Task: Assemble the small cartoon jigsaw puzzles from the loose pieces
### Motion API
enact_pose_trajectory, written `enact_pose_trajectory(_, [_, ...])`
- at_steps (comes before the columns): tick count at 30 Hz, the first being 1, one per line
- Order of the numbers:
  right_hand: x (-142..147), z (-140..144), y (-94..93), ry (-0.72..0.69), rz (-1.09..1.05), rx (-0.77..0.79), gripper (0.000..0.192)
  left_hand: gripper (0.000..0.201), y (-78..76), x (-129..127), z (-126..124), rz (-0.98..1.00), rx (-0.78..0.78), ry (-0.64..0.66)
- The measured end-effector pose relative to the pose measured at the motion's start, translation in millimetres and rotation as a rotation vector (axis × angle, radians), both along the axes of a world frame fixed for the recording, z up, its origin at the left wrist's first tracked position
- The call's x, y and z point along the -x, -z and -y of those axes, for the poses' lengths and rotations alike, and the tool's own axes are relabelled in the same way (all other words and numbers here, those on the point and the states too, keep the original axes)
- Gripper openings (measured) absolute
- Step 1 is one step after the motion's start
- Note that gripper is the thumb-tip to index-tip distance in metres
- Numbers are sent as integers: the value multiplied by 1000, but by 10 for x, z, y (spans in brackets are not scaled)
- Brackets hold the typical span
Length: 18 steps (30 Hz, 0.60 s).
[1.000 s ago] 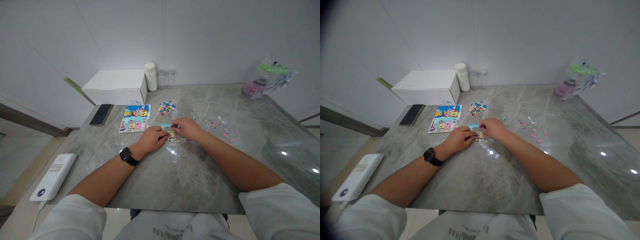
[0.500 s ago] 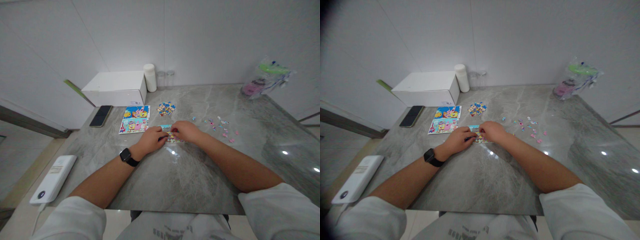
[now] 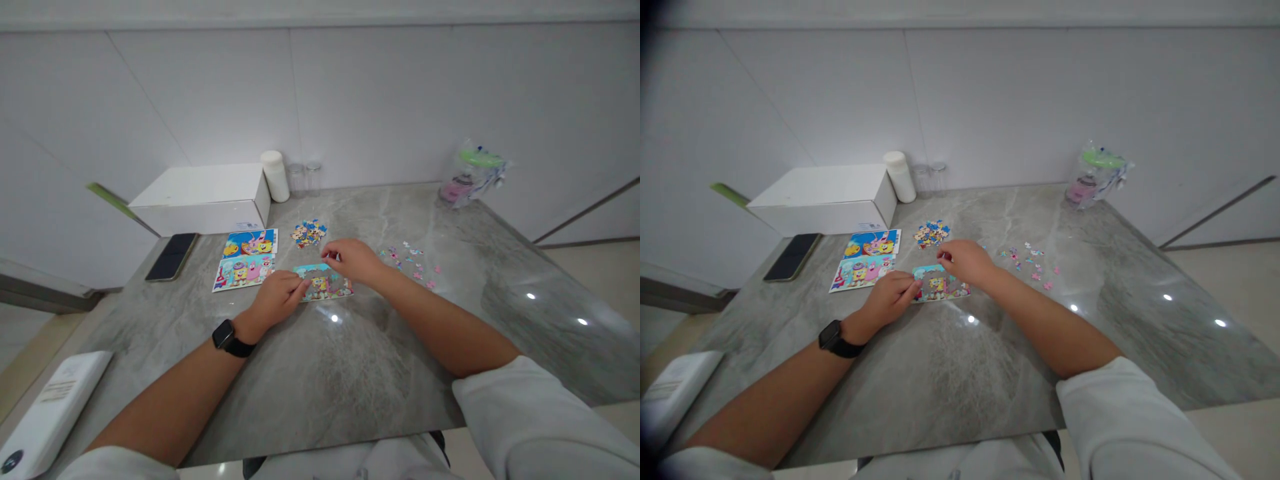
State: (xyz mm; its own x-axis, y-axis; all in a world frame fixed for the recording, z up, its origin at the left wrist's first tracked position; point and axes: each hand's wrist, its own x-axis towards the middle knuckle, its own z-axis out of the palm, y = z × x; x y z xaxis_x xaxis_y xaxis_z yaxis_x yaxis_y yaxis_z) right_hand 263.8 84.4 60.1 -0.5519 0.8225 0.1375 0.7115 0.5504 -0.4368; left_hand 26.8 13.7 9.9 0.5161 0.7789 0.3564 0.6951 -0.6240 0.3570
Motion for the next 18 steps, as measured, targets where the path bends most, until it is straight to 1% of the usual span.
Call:
enact_pose_trajectory(2, [-118,-74,-125,48,-81,-30,15,57,18,12,18,1,-10,-4])
enact_pose_trajectory(5, [-404,-230,-301,158,-178,-97,17,56,43,26,40,1,-45,-26])
enact_pose_trajectory(9, [-942,-425,-475,352,-293,-174,23,54,56,34,47,-14,-38,-28])
enact_pose_trajectory(13, [-1488,-500,-631,447,-349,-186,31,51,83,42,33,-46,-26,-74])
enact_pose_trajectory(16, [-1809,-523,-686,524,-370,-214,35,49,96,43,26,-73,-19,-97])
enact_pose_trajectory(18, [-1978,-544,-639,572,-348,-228,34,48,94,42,29,-83,-9,-97])
